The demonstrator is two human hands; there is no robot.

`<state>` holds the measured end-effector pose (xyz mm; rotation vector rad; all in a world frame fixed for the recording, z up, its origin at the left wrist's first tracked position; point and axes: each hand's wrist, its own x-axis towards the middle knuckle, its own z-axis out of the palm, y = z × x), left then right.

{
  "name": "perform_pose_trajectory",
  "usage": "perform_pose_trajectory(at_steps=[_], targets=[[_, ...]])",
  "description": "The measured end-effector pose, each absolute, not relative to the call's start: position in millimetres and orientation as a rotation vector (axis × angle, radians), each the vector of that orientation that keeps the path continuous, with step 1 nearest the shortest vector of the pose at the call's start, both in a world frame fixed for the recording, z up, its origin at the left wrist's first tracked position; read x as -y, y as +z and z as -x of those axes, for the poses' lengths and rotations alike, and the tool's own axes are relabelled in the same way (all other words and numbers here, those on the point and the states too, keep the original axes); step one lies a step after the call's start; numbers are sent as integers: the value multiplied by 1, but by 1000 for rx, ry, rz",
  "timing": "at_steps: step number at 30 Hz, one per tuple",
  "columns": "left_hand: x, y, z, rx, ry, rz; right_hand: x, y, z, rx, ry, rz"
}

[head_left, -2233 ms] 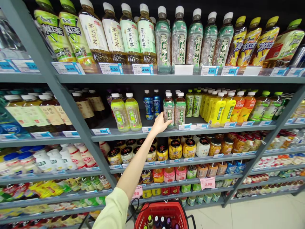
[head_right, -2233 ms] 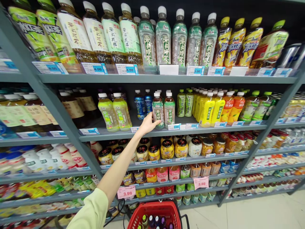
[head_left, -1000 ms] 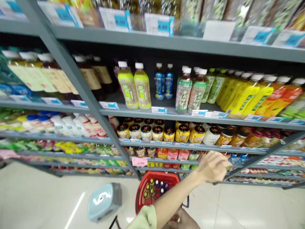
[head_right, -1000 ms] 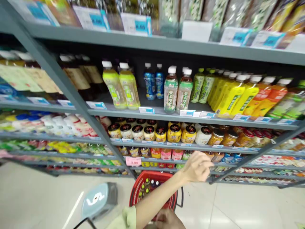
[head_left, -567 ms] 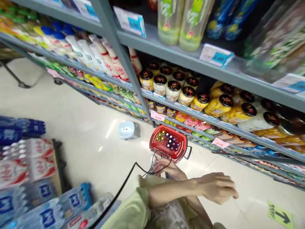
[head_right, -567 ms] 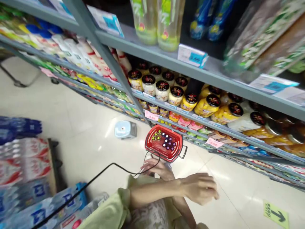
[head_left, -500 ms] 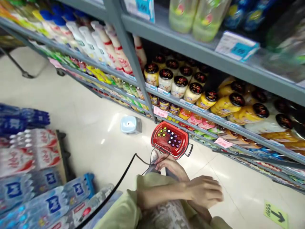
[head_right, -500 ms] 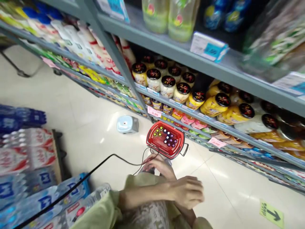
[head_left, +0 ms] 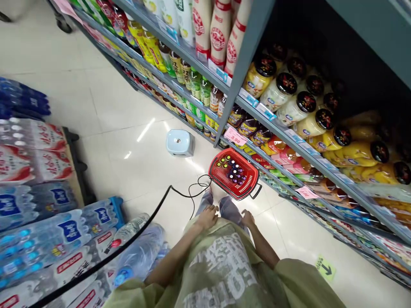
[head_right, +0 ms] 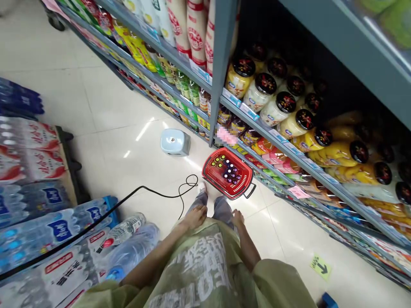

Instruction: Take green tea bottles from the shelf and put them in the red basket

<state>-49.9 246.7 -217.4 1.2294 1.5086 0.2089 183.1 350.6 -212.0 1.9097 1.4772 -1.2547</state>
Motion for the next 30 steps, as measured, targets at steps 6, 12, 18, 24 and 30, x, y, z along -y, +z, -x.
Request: perform_pose_trajectory(at_steps=[6,12,18,24,30], targets=[[-267,-270,55,-1467,57,-1121,-355,-222,-195,-1278,-1235,-2045],[-284,-292,52,-1492,-51,-1036,-352,-251,-132,-1531,-1270,-1968],[-279,-305,49,-1542,-105,-903,-340,-273,-61,-1825,-1278,-1618],[-264,-318,53,-1611,-156,-789,-338,-301,-43,-1833,-1258,-1501],[-252,-332,54,-1634,-106,-758,-332,-322,-74,-1612,-1259,-1438]])
